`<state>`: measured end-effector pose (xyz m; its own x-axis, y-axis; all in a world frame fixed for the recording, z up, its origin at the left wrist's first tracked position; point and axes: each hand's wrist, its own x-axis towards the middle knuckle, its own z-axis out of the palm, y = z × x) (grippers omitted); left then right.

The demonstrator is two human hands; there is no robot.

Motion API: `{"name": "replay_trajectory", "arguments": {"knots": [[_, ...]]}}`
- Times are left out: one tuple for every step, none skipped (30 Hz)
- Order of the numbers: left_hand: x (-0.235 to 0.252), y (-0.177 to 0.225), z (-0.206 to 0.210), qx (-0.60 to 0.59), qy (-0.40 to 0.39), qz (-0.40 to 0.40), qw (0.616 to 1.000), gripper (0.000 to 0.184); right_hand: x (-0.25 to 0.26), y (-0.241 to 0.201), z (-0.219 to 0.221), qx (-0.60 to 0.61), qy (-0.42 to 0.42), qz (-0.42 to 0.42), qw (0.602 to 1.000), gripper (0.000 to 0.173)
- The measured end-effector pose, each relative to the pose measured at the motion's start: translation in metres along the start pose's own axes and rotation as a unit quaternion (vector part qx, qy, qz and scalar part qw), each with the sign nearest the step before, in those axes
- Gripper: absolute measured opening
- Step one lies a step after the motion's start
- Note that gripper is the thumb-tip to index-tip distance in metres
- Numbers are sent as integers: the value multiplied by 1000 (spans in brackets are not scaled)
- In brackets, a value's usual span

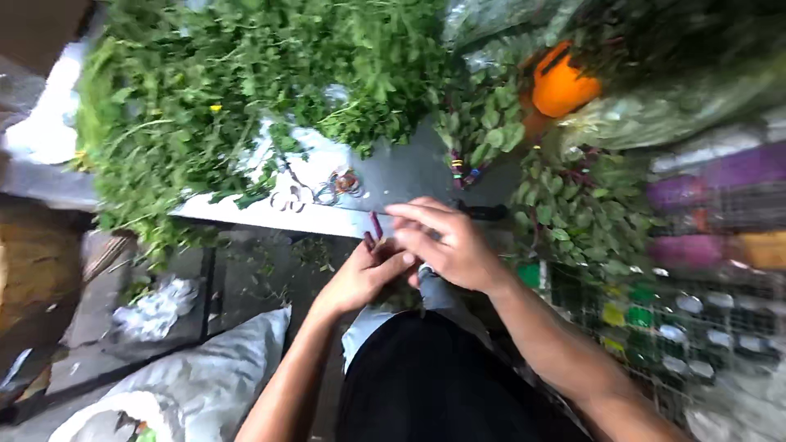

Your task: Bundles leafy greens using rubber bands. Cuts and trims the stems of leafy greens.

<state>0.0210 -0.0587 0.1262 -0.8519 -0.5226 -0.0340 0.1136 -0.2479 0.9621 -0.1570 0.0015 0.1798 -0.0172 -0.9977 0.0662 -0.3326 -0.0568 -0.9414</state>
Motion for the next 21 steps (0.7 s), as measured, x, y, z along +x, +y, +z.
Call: {"name": "replay_trajectory", "arguments": {"knots": [[0, -2, 1, -1, -29, 4, 1000, 13, 7, 0, 0, 20, -36, 14, 999, 31], [0, -5, 1, -3, -41, 10, 999, 13, 12, 1, 1, 40, -61, 22, 997, 29], [-3, -9, 0, -2, -40, 17, 999, 15, 15, 1, 2, 62, -78, 28, 995, 25], [-6, -13, -2, -1, -35, 22, 999, 19, 14, 0, 3, 75, -87, 30, 993, 22], [-8, -15, -2, -1, -28, 23, 999, 21, 12, -1, 3, 79, -93, 28, 992, 20], [-10, -17, -2, -7, -29, 16, 999, 21, 10, -1, 4, 70, -93, 18, 993, 20], [-10, -18, 0, -20, -28, 2, 999, 17, 6, 1, 5, 61, -89, 3, 994, 22], [-9, -19, 4, -33, -21, -14, 999, 10, 3, 6, 8, 51, -78, -17, 995, 23], [-8, -21, 7, -35, -10, -24, 999, 6, 1, 11, 11, 41, -67, -33, 996, 24], [-6, -24, 8, -29, 6, -31, 999, 6, -3, 15, 10, 29, -60, -30, 997, 27], [-5, -27, 7, -34, 24, -35, 999, 9, -7, 20, 7, 16, -57, -9, 998, 32], [-5, -29, 4, -46, 42, -37, 997, 16, -14, 25, -1, 9, -54, 28, 998, 39], [-6, -29, -3, -67, 63, -34, 995, 24, -22, 33, -11, 7, -45, 68, 997, 46], [-9, -27, -10, -100, 91, -28, 990, 29, -32, 43, -23, 3, -35, 111, 993, 51], [-14, -24, -19, -140, 120, -15, 983, 31, -43, 55, -38, -1, -19, 153, 988, 53], [-21, -19, -29, -176, 151, 1, 973, 32, -55, 67, -54, -9, 4, 191, 982, 53], [-28, -15, -38, -210, 185, 19, 960, 32, -66, 76, -70, -18, 33, 222, 974, 51], [-35, -10, -46, -242, 221, 40, 944, 32, -75, 85, -87, -26, 65, 243, 967, 47], [-43, -8, -54, -272, 258, 65, 925, 37, -84, 94, -104, -34, 98, 254, 962, 43], [-52, -7, -62, -302, 291, 86, 904, 44, -91, 102, -120, -41, 129, 255, 957, 39], [-62, -7, -70, -332, 317, 103, 883, 51, -95, 109, -134, -46, 161, 248, 954, 37]]}}
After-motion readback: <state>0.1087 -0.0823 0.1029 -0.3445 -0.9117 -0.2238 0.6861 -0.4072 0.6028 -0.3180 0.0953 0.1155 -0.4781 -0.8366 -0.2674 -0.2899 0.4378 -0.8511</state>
